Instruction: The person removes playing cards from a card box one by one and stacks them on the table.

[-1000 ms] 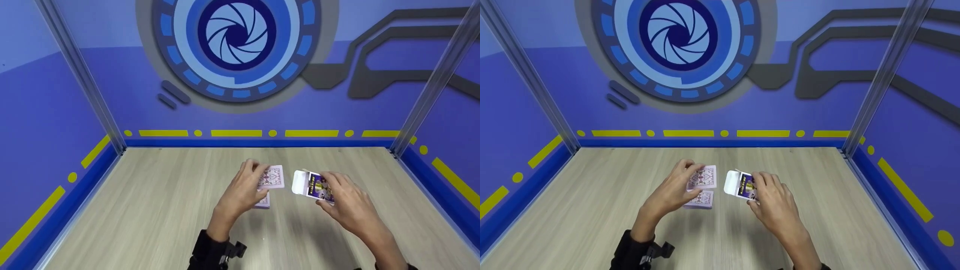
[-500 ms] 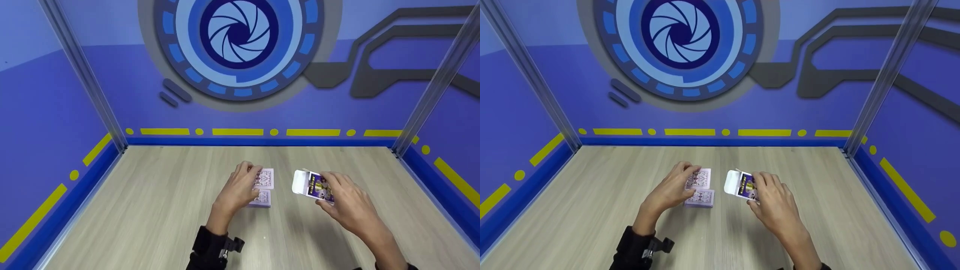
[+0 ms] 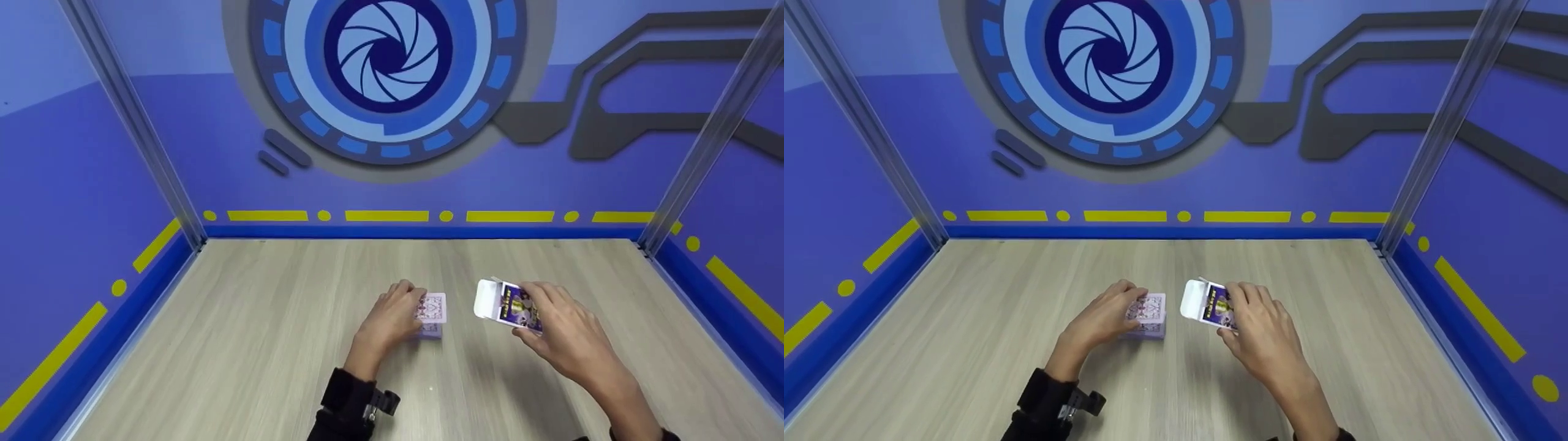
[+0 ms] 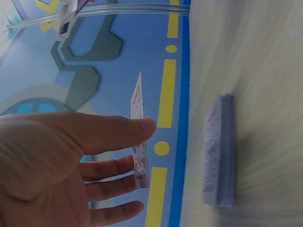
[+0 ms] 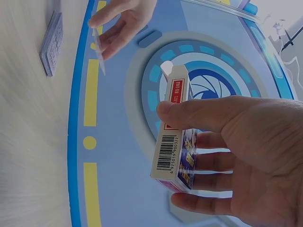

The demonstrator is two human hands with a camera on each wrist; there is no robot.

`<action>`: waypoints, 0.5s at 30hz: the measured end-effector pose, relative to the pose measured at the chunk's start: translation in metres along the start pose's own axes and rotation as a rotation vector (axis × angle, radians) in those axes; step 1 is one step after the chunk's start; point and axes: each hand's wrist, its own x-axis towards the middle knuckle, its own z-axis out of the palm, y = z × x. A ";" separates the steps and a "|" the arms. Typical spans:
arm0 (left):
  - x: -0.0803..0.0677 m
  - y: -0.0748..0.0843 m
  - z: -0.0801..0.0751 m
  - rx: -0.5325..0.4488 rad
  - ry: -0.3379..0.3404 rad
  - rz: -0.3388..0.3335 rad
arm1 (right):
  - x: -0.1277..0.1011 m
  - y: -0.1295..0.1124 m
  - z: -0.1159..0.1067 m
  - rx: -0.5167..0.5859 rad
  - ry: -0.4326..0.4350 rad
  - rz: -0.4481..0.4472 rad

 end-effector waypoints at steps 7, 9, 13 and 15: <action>0.004 -0.009 0.016 -0.001 -0.005 -0.013 | 0.000 0.000 0.001 0.005 -0.008 0.001; 0.005 -0.010 0.019 -0.007 -0.002 -0.021 | 0.000 0.000 0.001 0.006 -0.009 -0.002; 0.006 -0.011 0.024 -0.014 -0.001 -0.026 | 0.000 0.000 0.001 0.000 0.001 -0.016; 0.006 -0.011 0.027 -0.014 -0.011 -0.027 | -0.001 0.000 0.002 -0.007 -0.001 -0.015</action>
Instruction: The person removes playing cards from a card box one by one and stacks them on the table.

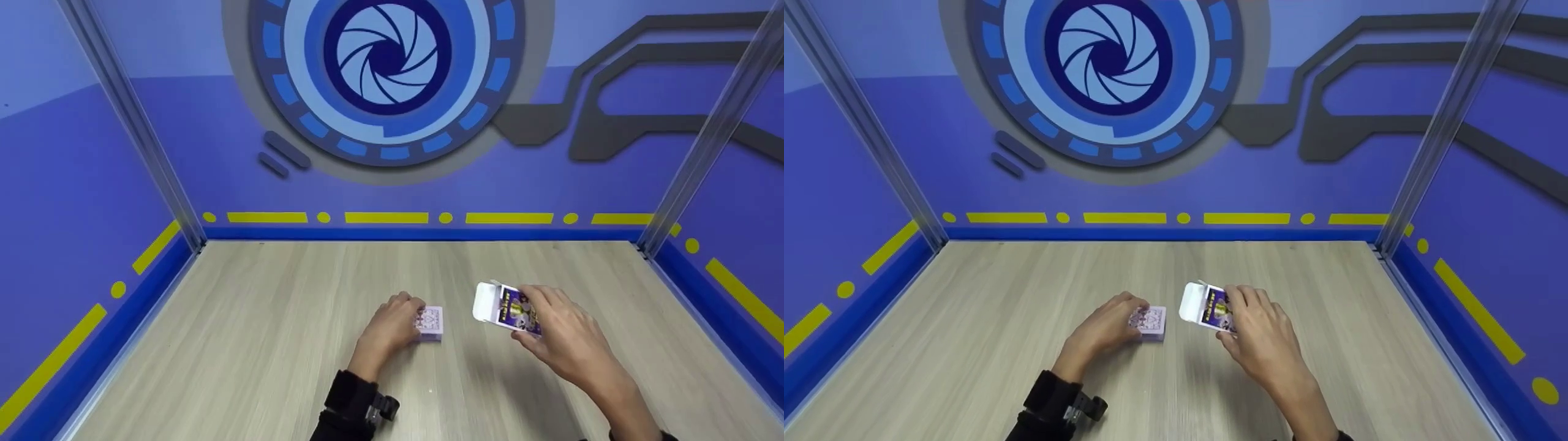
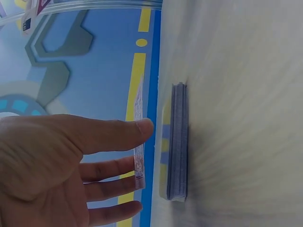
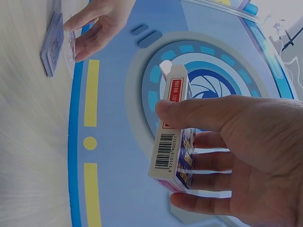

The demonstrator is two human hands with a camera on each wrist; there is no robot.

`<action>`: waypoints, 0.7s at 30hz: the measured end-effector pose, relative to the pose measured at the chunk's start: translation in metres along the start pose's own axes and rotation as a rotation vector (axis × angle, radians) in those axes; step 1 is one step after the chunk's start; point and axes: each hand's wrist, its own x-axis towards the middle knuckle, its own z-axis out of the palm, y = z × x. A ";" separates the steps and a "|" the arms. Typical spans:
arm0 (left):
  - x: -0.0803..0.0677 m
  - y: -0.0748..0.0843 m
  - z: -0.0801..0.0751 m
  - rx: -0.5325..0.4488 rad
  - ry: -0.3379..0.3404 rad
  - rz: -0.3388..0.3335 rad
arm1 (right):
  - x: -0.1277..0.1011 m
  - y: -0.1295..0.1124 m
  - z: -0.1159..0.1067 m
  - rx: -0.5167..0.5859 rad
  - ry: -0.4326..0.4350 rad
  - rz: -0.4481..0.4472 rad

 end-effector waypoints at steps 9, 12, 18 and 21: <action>0.000 -0.005 0.008 0.003 -0.018 -0.026 | 0.000 -0.002 0.000 0.001 -0.022 0.009; -0.001 -0.005 0.010 -0.007 -0.018 -0.032 | 0.000 -0.002 -0.001 0.001 -0.028 0.016; 0.001 -0.006 0.011 -0.014 -0.036 -0.039 | 0.001 -0.002 -0.001 0.004 -0.030 0.017; 0.002 -0.006 0.011 -0.035 -0.044 -0.046 | 0.001 -0.002 -0.001 0.007 -0.030 0.016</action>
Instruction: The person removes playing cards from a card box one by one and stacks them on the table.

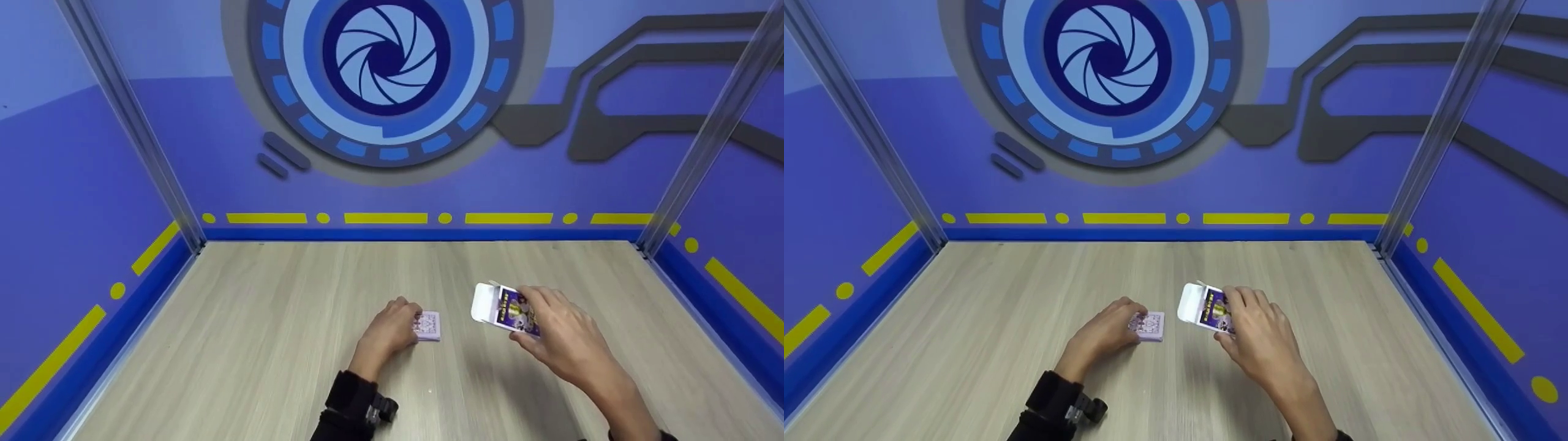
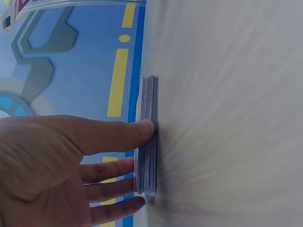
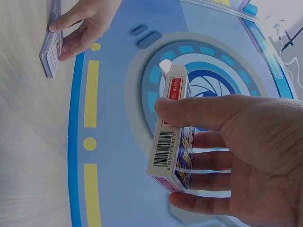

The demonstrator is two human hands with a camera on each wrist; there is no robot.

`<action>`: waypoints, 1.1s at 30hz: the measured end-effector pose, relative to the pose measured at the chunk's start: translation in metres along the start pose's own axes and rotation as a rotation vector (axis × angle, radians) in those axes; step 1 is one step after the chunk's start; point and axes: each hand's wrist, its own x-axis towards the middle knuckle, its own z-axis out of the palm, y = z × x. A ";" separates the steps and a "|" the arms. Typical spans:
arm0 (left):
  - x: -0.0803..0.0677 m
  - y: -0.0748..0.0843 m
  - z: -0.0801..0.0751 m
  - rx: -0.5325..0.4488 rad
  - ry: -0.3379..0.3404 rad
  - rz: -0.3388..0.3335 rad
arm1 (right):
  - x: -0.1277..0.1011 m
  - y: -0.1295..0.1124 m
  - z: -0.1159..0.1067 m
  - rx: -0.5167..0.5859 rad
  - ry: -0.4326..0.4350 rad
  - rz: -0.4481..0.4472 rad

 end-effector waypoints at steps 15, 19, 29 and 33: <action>-0.006 0.003 -0.023 -0.060 0.042 -0.044 | 0.000 0.001 0.001 0.033 0.018 -0.009; -0.012 0.015 -0.041 -0.094 0.197 -0.003 | 0.000 0.000 0.001 0.052 0.012 0.012; -0.040 0.069 -0.079 -0.436 0.447 0.122 | 0.002 -0.002 0.002 0.063 0.001 0.030; -0.044 0.087 -0.079 -0.635 0.398 0.212 | 0.003 -0.003 0.003 0.061 0.008 0.023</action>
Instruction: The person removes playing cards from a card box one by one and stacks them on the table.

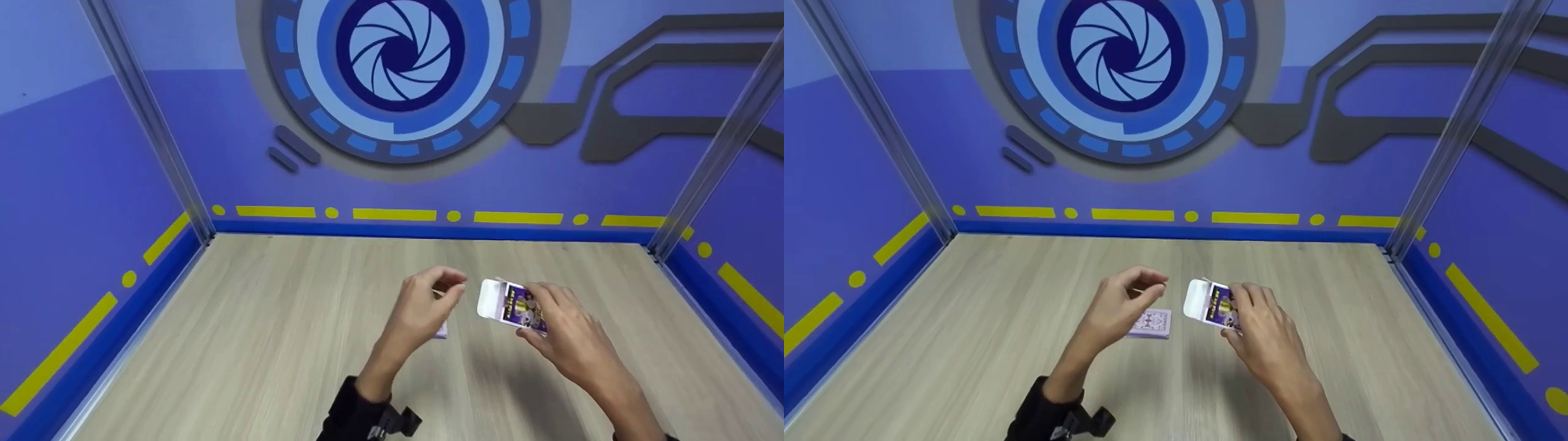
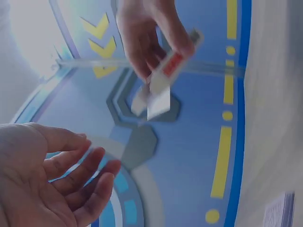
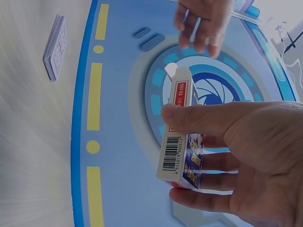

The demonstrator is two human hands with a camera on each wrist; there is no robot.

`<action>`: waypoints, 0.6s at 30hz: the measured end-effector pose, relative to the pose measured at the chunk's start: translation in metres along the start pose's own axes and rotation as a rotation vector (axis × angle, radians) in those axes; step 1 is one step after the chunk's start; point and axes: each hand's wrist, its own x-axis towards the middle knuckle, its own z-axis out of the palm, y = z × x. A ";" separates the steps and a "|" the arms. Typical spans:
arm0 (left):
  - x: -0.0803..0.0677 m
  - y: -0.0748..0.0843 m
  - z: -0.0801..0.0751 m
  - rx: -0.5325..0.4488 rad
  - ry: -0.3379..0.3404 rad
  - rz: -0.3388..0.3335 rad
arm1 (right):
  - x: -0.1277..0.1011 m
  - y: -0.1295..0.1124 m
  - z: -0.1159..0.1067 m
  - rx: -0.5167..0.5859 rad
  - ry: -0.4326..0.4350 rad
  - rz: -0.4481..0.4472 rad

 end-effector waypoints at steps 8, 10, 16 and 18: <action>-0.008 0.018 0.022 -0.075 -0.045 0.003 | 0.000 -0.007 0.003 -0.012 0.002 -0.006; -0.011 0.021 0.024 -0.060 -0.046 0.005 | 0.000 -0.009 0.002 -0.015 0.001 -0.006; -0.015 0.022 0.029 0.001 -0.053 -0.006 | 0.000 -0.016 0.004 -0.015 0.010 -0.036; -0.016 0.020 0.029 0.024 -0.045 -0.024 | 0.001 -0.017 0.006 -0.011 0.009 -0.056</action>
